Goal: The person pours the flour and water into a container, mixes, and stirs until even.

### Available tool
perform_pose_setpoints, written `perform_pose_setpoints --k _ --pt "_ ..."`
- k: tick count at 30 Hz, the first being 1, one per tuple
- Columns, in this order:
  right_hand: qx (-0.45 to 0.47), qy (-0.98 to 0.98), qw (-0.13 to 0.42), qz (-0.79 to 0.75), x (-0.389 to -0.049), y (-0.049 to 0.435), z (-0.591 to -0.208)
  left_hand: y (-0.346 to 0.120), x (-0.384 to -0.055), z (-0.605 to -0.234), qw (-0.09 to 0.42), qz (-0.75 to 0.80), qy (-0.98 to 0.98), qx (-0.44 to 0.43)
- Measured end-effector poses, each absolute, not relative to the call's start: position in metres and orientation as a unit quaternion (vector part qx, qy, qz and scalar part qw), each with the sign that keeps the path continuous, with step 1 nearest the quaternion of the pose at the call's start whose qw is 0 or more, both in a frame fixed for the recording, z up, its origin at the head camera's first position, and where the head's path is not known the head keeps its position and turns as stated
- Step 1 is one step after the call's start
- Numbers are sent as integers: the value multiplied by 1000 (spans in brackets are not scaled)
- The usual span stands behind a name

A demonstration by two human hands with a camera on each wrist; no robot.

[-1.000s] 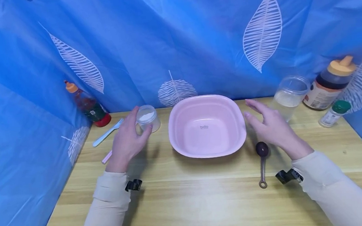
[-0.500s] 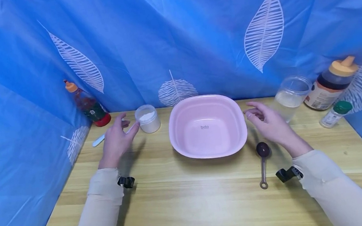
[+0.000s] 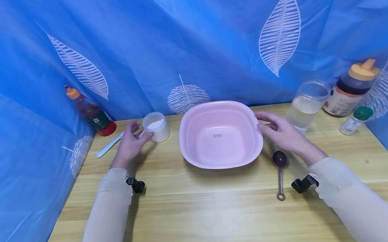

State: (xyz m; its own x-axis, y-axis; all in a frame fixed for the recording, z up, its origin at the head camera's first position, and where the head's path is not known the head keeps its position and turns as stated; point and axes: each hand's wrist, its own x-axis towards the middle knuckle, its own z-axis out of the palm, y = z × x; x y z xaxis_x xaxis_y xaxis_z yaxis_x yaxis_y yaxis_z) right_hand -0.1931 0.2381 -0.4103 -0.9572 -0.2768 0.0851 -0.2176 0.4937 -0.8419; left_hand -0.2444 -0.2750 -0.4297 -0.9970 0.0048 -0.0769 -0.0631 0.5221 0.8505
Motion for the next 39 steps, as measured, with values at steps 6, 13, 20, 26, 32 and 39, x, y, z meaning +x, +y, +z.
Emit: perform_pose_setpoints --k 6,13,20,26,32,39 --pt "-143 859 33 -491 -193 238 -414 -270 -258 -437 61 501 863 7" --pt "-140 867 39 -477 -193 239 -419 -262 -266 -442 65 488 870 3" --pt "-134 869 41 -475 -194 239 -421 -260 -270 -446 50 515 855 17" --pt "-137 862 44 -486 -194 238 -418 -260 -271 -448 40 514 857 7" --pt "-138 861 46 -488 -193 237 -416 -259 -267 -448 19 506 862 -8" --pt "-128 862 46 -489 -192 236 -416 -255 -257 -446 -34 528 849 -5"
